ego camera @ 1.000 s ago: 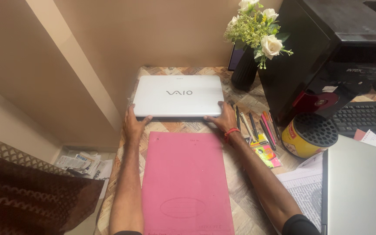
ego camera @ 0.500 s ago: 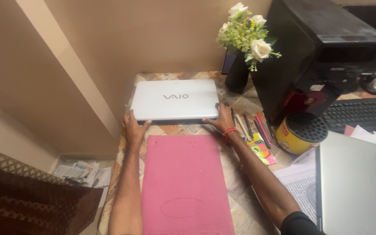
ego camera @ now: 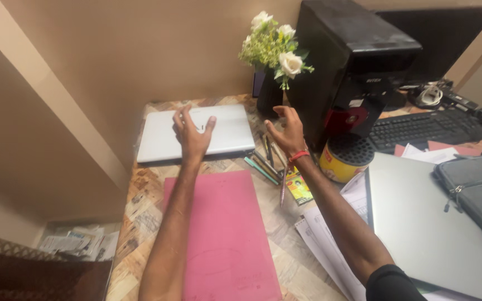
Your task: The person moves a patterned chair into position at a desk, sits down, and then organizes items on the desk surface. They shift a laptop, a flower vase, and a laptop sleeve, and then place a laptop into the sleeve.
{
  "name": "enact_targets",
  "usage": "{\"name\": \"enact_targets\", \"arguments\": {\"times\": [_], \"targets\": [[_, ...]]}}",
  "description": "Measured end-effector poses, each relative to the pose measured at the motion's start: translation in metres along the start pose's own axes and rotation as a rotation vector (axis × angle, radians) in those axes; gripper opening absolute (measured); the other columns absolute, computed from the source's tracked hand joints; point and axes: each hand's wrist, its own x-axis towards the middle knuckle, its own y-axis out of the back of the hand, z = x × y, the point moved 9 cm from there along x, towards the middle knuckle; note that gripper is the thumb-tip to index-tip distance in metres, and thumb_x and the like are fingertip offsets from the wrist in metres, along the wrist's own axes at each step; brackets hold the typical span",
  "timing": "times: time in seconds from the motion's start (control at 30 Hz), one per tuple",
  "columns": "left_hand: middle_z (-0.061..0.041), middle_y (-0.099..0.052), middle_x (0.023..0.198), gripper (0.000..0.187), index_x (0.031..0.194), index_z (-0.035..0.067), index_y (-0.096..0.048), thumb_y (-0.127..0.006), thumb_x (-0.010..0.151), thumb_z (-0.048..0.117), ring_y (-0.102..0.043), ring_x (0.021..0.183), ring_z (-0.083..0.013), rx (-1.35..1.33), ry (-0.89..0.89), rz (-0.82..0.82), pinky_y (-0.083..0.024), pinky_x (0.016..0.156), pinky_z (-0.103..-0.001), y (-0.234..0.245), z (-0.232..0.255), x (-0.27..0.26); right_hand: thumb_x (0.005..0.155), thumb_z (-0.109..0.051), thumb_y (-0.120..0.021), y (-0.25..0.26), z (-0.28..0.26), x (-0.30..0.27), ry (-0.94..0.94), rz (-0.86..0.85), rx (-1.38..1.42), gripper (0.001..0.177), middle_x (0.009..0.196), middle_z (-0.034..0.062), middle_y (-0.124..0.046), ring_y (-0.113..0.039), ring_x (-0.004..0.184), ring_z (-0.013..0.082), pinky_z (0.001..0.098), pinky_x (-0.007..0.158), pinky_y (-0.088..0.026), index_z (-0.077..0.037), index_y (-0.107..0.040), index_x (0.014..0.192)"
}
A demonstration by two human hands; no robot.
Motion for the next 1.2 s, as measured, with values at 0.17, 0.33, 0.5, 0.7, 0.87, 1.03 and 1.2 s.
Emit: {"name": "enact_targets", "arguments": {"times": [0.17, 0.33, 0.5, 0.7, 0.87, 1.03, 1.2], "targets": [[-0.022, -0.038, 0.148, 0.075, 0.145, 0.008, -0.046, -0.081, 0.088, 0.043, -0.041, 0.135, -0.0456, -0.077, -0.045, -0.045, -0.036, 0.111, -0.060, -0.022, 0.044, -0.005, 0.087, -0.017, -0.078, 0.035, -0.010, 0.004, 0.010, 0.065, -0.015, 0.035, 0.110, 0.0117, -0.068, -0.069, 0.104, 0.0237, 0.0372, 0.082, -0.060, -0.003, -0.068, 0.117], [-0.021, -0.040, 0.147, 0.073, 0.144, 0.007, -0.047, -0.080, 0.090, 0.043, -0.042, 0.135, -0.0441, -0.151, -0.059, -0.116, -0.037, 0.112, -0.057, -0.045, 0.067, -0.011, 0.088, -0.012, -0.077, 0.054, -0.009, 0.007, -0.048, 0.082, 0.049, 0.031, 0.111, 0.0094, -0.068, -0.070, 0.102, 0.0190, 0.0311, 0.078, -0.064, -0.004, -0.067, 0.116], [-0.019, -0.042, 0.145, 0.072, 0.144, 0.007, -0.047, -0.078, 0.091, 0.044, -0.043, 0.134, -0.0414, -0.189, -0.089, -0.126, -0.038, 0.113, -0.055, -0.061, 0.080, -0.013, 0.087, -0.010, -0.076, 0.064, -0.008, 0.008, -0.034, 0.091, 0.035, 0.030, 0.111, 0.0080, -0.069, -0.069, 0.104, 0.0179, 0.0294, 0.076, -0.064, -0.004, -0.068, 0.116], [-0.020, -0.043, 0.143, 0.071, 0.144, 0.006, -0.047, -0.077, 0.093, 0.046, -0.043, 0.136, -0.0404, -0.249, -0.103, -0.195, -0.039, 0.112, -0.054, -0.080, 0.099, -0.015, 0.089, -0.011, -0.074, 0.084, 0.001, 0.019, -0.038, 0.104, 0.062, 0.030, 0.112, 0.0093, -0.070, -0.069, 0.104, 0.0163, 0.0283, 0.077, -0.063, -0.003, -0.067, 0.117], [-0.020, -0.042, 0.143, 0.076, 0.145, 0.005, -0.046, -0.076, 0.091, 0.050, -0.043, 0.136, -0.0399, -0.263, -0.064, -0.255, -0.040, 0.112, -0.054, -0.105, 0.113, -0.020, 0.091, -0.011, -0.075, 0.109, 0.005, 0.020, 0.005, 0.145, 0.009, 0.028, 0.105, 0.0088, -0.074, -0.072, 0.096, 0.0158, 0.0290, 0.079, -0.059, -0.002, -0.067, 0.117], [-0.020, -0.043, 0.144, 0.075, 0.144, 0.004, -0.048, -0.075, 0.092, 0.050, -0.042, 0.138, -0.0406, -0.269, -0.111, -0.256, -0.039, 0.113, -0.054, -0.122, 0.128, -0.025, 0.094, -0.012, -0.072, 0.129, 0.012, 0.025, -0.002, 0.150, 0.078, 0.023, 0.099, 0.0080, -0.076, -0.074, 0.091, 0.0147, 0.0277, 0.081, -0.060, -0.001, -0.068, 0.115], [-0.018, -0.047, 0.141, 0.073, 0.142, 0.005, -0.051, -0.076, 0.090, 0.049, -0.045, 0.135, -0.0386, -0.306, -0.103, -0.227, -0.042, 0.112, -0.051, -0.136, 0.139, -0.028, 0.096, -0.011, -0.070, 0.148, 0.021, 0.030, 0.015, 0.165, 0.044, 0.015, 0.096, 0.0087, -0.077, -0.075, 0.087, 0.0145, 0.0278, 0.079, -0.061, -0.001, -0.072, 0.107]]}}
